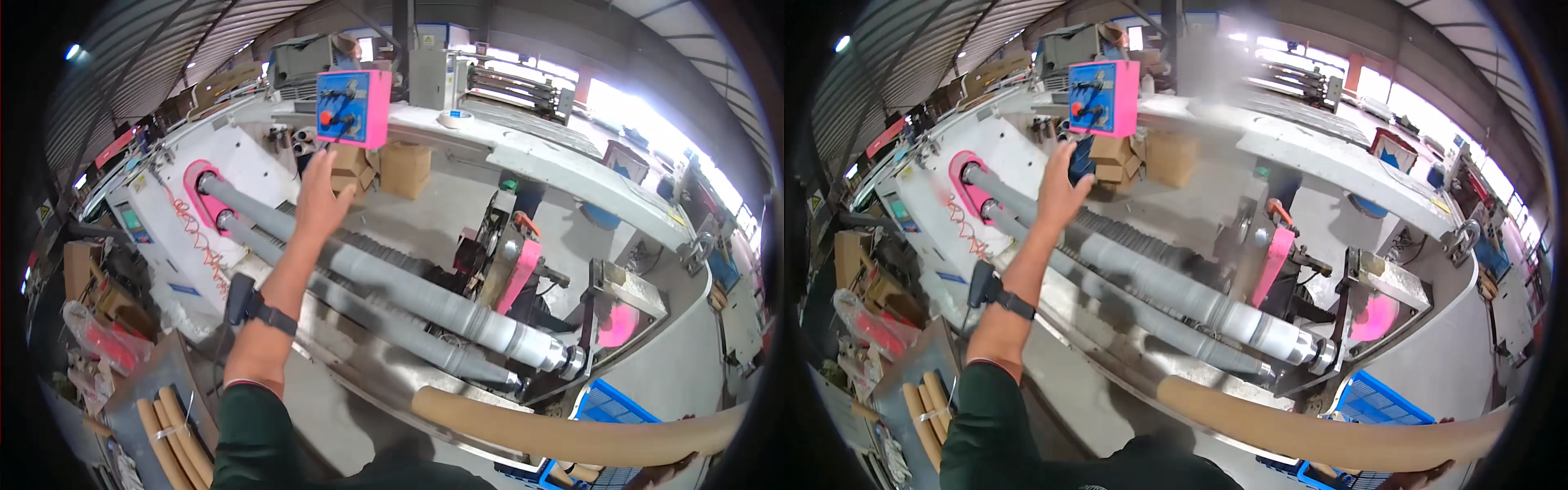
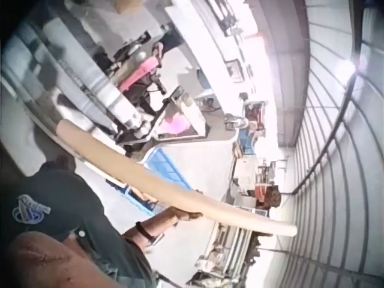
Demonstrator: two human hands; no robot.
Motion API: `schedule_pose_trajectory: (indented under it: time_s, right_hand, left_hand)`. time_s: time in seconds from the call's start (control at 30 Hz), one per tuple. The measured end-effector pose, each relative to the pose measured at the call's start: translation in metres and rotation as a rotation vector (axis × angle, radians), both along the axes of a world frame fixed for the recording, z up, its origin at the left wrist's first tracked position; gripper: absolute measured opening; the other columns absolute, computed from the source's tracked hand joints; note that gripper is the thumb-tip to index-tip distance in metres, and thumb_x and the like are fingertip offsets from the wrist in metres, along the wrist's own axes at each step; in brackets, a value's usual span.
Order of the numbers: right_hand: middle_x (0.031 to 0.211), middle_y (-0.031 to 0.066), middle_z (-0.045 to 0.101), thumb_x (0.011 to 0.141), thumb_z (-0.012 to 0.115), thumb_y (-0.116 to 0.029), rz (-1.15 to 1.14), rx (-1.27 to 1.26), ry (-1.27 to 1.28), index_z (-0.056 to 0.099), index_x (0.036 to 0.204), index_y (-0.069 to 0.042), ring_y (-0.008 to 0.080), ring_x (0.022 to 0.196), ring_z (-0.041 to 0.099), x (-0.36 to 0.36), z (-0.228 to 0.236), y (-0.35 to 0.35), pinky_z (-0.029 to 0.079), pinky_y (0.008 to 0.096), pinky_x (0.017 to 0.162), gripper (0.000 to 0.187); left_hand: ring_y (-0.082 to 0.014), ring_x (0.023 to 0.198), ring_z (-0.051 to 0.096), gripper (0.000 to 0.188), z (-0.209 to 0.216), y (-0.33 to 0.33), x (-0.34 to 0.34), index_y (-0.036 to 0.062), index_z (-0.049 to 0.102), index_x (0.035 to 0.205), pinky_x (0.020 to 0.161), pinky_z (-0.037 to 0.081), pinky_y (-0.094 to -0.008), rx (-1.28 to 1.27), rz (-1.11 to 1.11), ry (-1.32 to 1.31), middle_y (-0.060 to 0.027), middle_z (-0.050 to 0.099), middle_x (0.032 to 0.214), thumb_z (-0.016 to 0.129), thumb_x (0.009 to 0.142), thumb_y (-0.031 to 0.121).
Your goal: The worker is loading large cardboard tubes onto a tube-rolling or processing machine in an industrial setting.
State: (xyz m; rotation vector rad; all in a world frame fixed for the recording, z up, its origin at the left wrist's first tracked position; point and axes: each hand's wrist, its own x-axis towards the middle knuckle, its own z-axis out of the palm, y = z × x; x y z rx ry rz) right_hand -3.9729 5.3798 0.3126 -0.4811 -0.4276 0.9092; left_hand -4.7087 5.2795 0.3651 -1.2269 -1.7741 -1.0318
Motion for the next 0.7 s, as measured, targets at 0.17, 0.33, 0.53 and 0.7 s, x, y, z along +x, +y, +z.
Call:
schedule_pose_trajectory:
  time_s: [0.17, 0.33, 0.53, 0.7]
  right_hand:
    - [0.148, 0.0124, 0.032, 0.093, 0.038, -0.052, 0.971, 0.763, -0.249, 0.027, 0.143, -0.002, 0.0268, 0.135, 0.030, 0.006, -0.052, 0.020, 0.020, 0.0411, 0.113, 0.072]
    - [0.136, 0.0108, 0.047, 0.092, 0.043, -0.052, 0.323, 0.149, -0.341, 0.035, 0.140, -0.008, 0.0283, 0.125, 0.043, 0.033, -0.104, -0.005, 0.024, 0.0448, 0.110, 0.066]
    - [0.123, 0.0146, 0.057, 0.090, 0.047, -0.052, 0.003, -0.116, -0.042, 0.048, 0.128, -0.008, 0.0311, 0.110, 0.056, -0.046, -0.108, -0.007, 0.045, 0.0449, 0.097, 0.058]
    - [0.105, 0.0173, 0.062, 0.090, 0.043, -0.055, 0.108, -0.068, 0.093, 0.051, 0.120, -0.004, 0.0315, 0.093, 0.062, -0.077, -0.090, -0.011, 0.053, 0.0451, 0.080, 0.059]
  left_hand:
    - [-0.0385, 0.128, 0.038, 0.067, 0.056, 0.038, -0.068, 0.0012, 0.041, 0.132, 0.106, 0.032, -0.0430, -0.076, 0.160, 0.127, -0.0228, 0.040, 0.137, 0.071, 0.074, 0.017]
    - [-0.0384, 0.128, 0.038, 0.068, 0.083, 0.085, -0.114, -0.0006, 0.044, 0.130, 0.107, 0.031, -0.0444, -0.131, 0.222, 0.161, -0.0240, 0.041, 0.136, 0.069, 0.073, 0.025]
    - [-0.0355, 0.133, 0.034, 0.063, 0.058, 0.134, -0.220, 0.0051, 0.042, 0.136, 0.111, 0.024, -0.0419, -0.157, 0.103, 0.191, -0.0194, 0.038, 0.142, 0.066, 0.081, 0.026]
    - [-0.0378, 0.119, 0.048, 0.053, 0.070, 0.133, -0.334, -0.0004, 0.046, 0.130, 0.101, 0.037, -0.0437, -0.238, 0.279, 0.515, -0.0255, 0.046, 0.133, 0.063, 0.087, 0.024]
